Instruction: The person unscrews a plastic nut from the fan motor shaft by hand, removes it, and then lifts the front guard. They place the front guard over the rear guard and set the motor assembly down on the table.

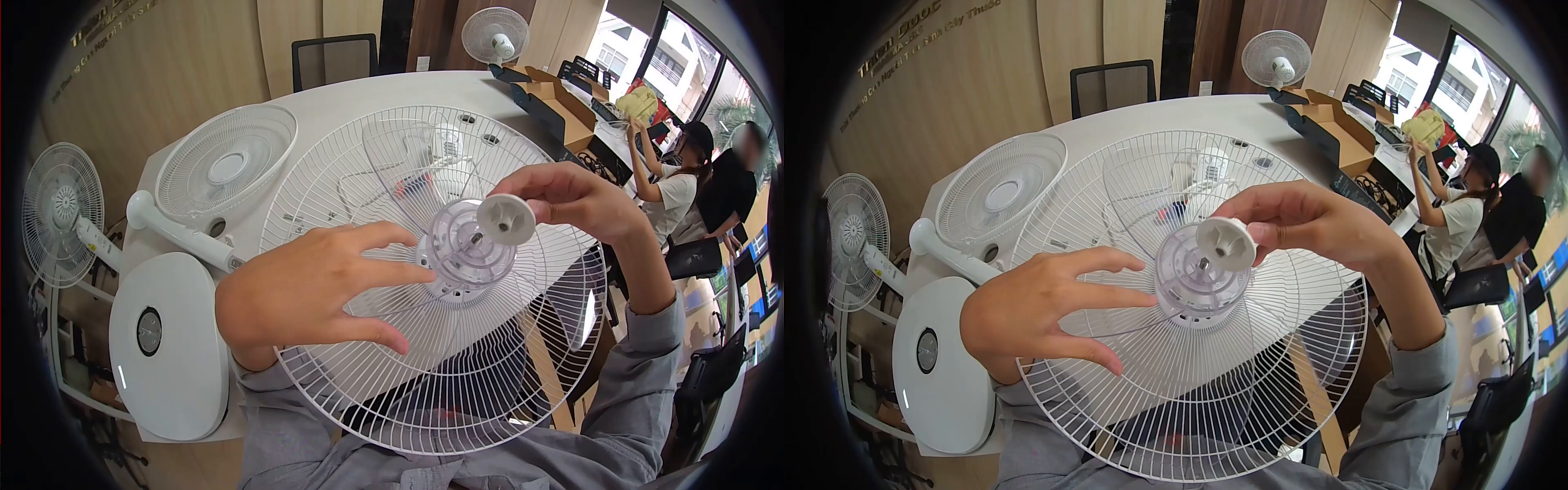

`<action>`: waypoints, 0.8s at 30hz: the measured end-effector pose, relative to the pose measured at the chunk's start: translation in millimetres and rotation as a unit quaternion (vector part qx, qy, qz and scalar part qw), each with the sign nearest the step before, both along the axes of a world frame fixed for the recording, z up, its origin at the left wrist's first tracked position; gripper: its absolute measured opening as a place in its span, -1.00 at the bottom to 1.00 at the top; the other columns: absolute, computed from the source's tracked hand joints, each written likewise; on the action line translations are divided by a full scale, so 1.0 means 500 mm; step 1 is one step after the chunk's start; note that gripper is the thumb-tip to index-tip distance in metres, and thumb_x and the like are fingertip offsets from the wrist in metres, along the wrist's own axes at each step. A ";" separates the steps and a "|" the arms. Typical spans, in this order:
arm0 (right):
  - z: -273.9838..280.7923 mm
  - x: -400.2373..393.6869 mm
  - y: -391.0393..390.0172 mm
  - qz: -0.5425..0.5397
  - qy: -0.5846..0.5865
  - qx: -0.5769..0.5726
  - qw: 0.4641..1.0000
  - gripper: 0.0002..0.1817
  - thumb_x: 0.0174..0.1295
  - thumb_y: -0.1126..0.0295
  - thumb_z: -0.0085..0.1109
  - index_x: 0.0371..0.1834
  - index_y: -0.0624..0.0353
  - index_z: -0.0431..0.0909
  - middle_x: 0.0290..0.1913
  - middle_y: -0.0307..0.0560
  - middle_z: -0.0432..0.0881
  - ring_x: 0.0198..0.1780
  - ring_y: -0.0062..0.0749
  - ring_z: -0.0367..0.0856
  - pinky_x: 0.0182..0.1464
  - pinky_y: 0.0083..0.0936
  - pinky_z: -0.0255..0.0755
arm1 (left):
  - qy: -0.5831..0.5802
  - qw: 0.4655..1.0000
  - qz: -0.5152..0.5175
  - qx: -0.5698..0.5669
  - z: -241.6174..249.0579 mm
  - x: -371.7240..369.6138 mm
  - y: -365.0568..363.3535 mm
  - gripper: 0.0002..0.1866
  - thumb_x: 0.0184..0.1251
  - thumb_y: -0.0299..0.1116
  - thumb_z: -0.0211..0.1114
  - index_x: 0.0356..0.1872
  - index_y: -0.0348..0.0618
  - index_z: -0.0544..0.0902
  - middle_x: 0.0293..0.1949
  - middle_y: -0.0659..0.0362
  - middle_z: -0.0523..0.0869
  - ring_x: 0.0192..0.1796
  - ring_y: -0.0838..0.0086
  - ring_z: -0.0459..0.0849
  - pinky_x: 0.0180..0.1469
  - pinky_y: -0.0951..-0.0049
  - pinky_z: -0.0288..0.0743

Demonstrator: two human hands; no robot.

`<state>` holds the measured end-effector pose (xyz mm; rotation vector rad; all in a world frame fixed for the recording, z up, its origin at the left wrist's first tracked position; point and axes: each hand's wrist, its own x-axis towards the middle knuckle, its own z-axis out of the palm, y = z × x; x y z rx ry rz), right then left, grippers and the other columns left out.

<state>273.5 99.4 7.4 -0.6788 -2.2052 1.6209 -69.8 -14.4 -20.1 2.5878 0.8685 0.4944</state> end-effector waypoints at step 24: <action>0.043 -0.093 -0.107 0.010 -0.158 0.525 0.836 -0.67 0.26 0.64 0.42 0.09 0.18 0.84 0.04 0.03 0.79 -0.07 -0.13 0.84 -0.03 -0.26 0.72 | 0.029 1.000 0.006 0.006 -0.006 0.003 0.000 -0.44 0.36 0.07 0.55 0.29 0.05 0.81 0.26 -0.09 0.72 0.18 0.03 0.79 0.19 0.12 0.71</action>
